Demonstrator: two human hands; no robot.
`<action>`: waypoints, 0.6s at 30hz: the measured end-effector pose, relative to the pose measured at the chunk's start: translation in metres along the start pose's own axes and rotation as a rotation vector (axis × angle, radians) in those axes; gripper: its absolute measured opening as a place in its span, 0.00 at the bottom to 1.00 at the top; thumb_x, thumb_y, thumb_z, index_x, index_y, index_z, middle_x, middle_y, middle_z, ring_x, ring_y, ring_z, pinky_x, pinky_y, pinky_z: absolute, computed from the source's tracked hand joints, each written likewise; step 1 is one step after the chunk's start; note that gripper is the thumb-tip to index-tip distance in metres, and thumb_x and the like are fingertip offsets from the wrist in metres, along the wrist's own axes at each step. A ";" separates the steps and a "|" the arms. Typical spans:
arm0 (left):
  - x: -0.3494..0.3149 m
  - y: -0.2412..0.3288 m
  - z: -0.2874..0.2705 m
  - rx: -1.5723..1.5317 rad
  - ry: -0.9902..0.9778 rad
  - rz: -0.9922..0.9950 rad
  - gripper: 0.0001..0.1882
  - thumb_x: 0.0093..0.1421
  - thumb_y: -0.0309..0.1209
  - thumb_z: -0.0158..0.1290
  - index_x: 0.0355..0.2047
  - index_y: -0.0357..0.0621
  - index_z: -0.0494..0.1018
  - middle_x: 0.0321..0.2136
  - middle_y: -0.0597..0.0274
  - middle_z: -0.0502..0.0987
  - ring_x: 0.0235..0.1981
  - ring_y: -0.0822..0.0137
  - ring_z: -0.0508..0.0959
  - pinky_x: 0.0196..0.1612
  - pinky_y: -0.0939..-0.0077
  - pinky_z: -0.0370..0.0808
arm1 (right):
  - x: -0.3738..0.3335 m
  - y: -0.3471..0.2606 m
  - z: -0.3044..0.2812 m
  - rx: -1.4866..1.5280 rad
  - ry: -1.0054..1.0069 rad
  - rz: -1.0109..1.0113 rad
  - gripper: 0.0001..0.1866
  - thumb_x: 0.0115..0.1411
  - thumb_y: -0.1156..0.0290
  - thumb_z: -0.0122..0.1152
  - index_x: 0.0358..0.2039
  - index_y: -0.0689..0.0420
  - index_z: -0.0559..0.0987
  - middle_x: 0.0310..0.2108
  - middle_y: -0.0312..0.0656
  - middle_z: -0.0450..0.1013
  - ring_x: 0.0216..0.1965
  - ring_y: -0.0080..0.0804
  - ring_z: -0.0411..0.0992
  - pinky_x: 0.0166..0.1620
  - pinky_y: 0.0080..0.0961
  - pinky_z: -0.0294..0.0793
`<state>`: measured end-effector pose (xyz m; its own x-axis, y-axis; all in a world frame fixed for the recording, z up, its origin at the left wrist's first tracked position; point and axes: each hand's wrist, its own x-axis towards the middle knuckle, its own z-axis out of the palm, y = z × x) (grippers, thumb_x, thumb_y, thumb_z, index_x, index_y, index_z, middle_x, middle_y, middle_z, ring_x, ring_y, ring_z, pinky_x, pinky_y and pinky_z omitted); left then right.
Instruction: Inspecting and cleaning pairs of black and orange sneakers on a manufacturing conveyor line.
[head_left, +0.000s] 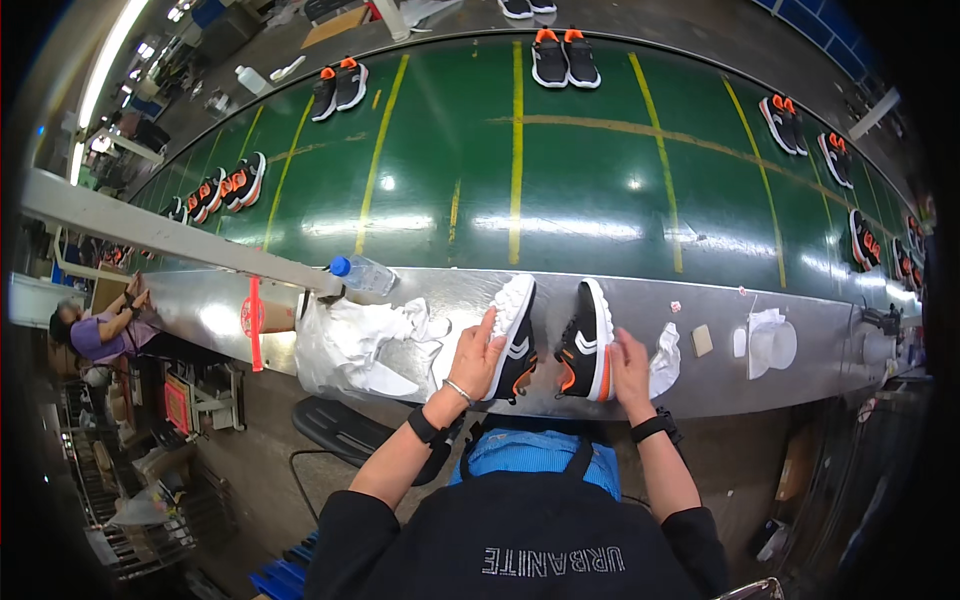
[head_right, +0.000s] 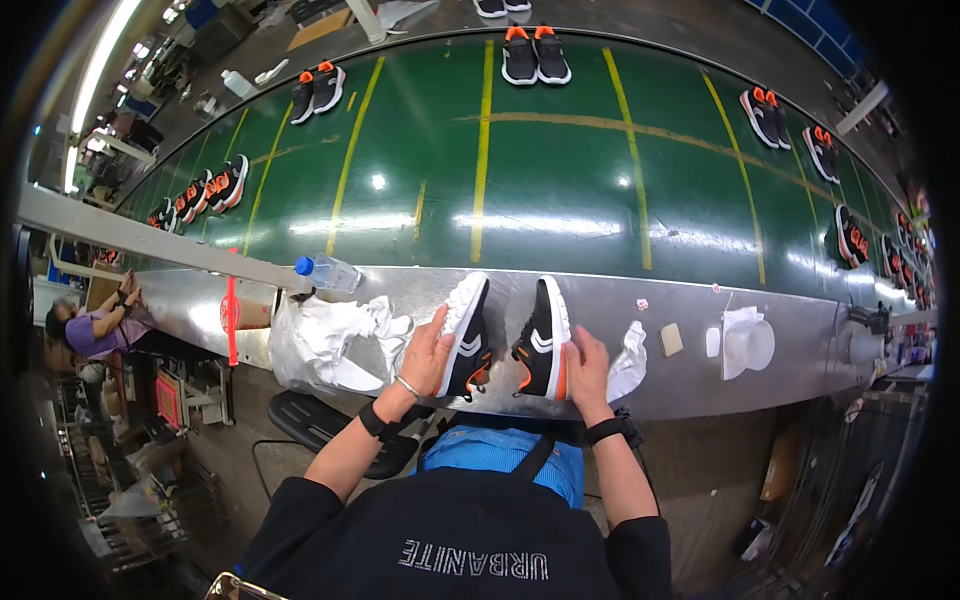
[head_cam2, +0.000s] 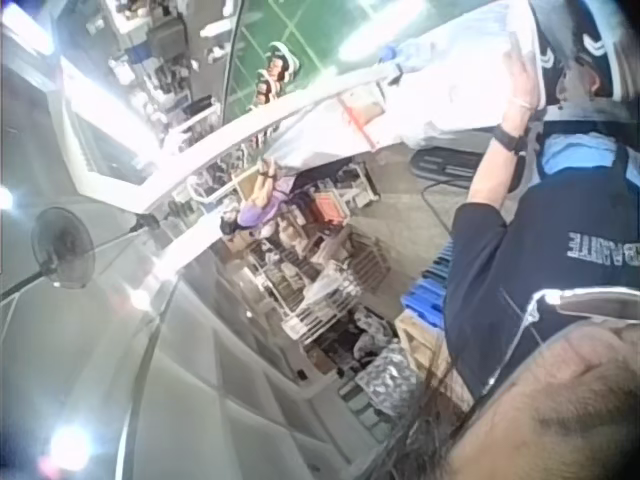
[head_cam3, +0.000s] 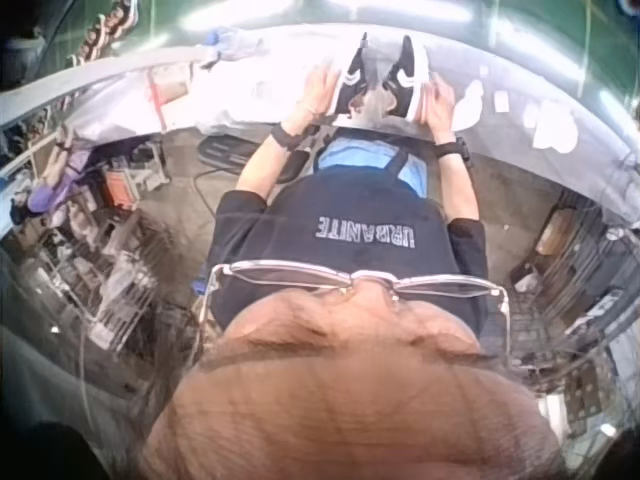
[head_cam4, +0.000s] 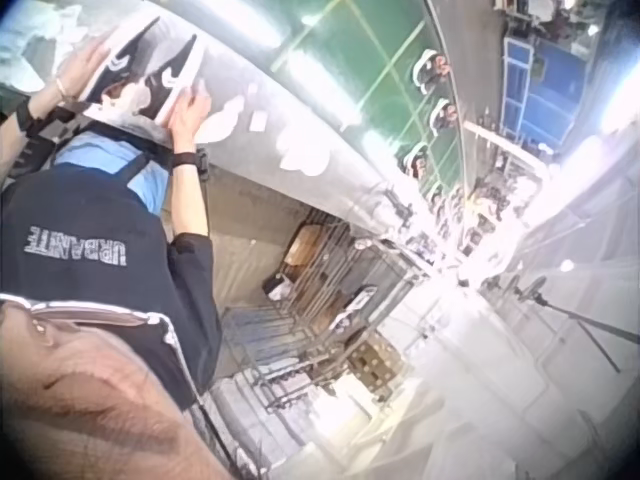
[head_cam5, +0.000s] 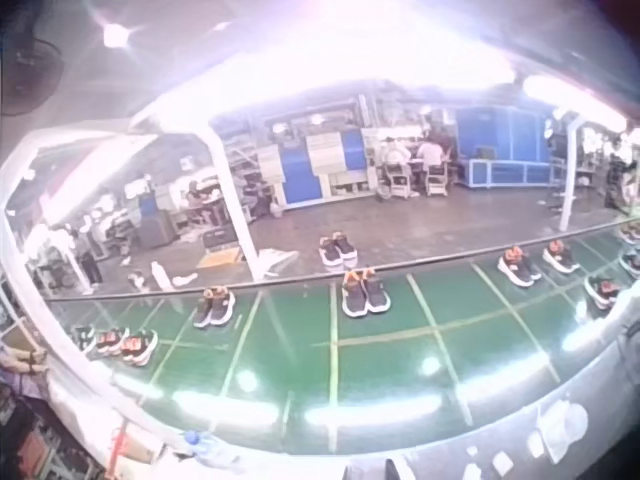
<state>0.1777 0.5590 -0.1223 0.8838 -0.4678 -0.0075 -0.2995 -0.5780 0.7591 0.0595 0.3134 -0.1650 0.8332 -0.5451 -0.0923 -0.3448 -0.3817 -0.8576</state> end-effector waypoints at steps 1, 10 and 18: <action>0.000 0.002 0.001 0.049 -0.008 -0.011 0.25 0.59 0.35 0.43 0.56 0.44 0.55 0.36 0.41 0.68 0.39 0.50 0.67 0.44 0.66 0.64 | -0.002 -0.001 -0.011 -0.043 0.106 -0.074 0.17 0.56 0.68 0.51 0.45 0.60 0.70 0.37 0.49 0.68 0.41 0.41 0.66 0.45 0.30 0.64; -0.034 -0.002 -0.015 -0.039 -0.094 -0.157 0.22 0.58 0.30 0.42 0.52 0.37 0.60 0.16 0.45 0.66 0.19 0.54 0.68 0.26 0.63 0.63 | 0.006 0.032 -0.060 -0.318 0.328 -0.097 0.16 0.46 0.79 0.56 0.38 0.55 0.74 0.38 0.43 0.68 0.43 0.41 0.65 0.48 0.31 0.62; -0.059 -0.015 0.002 -0.037 -0.135 -0.192 0.22 0.59 0.36 0.42 0.51 0.39 0.62 0.16 0.42 0.68 0.21 0.51 0.69 0.29 0.61 0.65 | 0.028 0.042 -0.060 -0.065 0.226 -0.081 0.08 0.50 0.81 0.54 0.32 0.60 0.75 0.28 0.39 0.71 0.29 0.29 0.70 0.34 0.22 0.69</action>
<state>0.1295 0.5939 -0.1341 0.8662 -0.4385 -0.2395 -0.1149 -0.6413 0.7586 0.0427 0.2375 -0.1729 0.7441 -0.6609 0.0973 -0.3135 -0.4741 -0.8228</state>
